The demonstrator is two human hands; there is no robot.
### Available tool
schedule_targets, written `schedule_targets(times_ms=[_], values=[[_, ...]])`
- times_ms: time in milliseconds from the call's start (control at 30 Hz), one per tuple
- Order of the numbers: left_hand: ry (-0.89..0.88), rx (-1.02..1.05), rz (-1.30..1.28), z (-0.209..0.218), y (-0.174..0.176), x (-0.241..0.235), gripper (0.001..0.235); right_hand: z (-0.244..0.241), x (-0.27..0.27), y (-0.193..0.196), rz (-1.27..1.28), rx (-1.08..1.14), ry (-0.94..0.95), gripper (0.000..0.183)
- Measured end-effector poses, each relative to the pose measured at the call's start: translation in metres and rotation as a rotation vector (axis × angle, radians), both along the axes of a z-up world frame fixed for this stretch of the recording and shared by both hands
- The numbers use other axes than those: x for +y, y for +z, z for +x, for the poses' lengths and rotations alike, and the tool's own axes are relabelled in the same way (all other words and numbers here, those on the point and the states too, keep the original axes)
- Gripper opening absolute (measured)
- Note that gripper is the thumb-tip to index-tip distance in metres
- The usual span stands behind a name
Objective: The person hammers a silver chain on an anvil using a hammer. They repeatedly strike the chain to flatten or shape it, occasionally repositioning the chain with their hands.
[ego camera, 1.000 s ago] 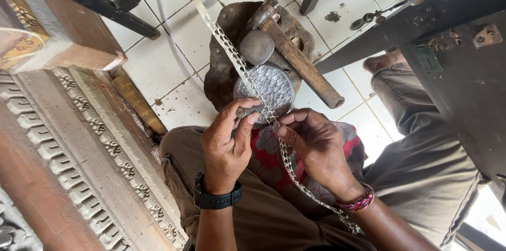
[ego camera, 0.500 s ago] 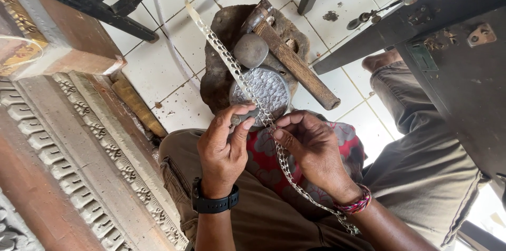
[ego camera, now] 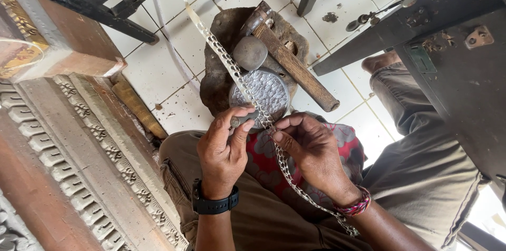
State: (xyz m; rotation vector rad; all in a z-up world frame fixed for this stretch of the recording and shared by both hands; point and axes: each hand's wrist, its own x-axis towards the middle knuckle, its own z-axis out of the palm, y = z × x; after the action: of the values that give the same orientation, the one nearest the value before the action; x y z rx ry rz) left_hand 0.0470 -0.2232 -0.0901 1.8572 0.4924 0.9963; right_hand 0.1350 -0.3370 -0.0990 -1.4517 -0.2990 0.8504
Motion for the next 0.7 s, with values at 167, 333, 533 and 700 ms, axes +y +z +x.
schedule_targets(times_ms=[167, 333, 533, 700], values=[[-0.015, 0.003, 0.011, 0.001, 0.000, 0.001, 0.014, 0.001, -0.002, 0.000, -0.008, -0.008, 0.014, 0.016], [-0.003, 0.024, 0.034, 0.000, -0.002, 0.000, 0.015, -0.002, 0.000, 0.002, 0.014, 0.000, -0.008, 0.015], [0.009, 0.023, 0.070, 0.004, 0.004, 0.002, 0.014, 0.000, -0.002, 0.016, -0.009, -0.115, 0.015, 0.014], [0.010, 0.040, 0.133, 0.005, 0.007, 0.003, 0.013, 0.009, -0.014, 0.041, -0.299, -0.871, 0.114, 0.019]])
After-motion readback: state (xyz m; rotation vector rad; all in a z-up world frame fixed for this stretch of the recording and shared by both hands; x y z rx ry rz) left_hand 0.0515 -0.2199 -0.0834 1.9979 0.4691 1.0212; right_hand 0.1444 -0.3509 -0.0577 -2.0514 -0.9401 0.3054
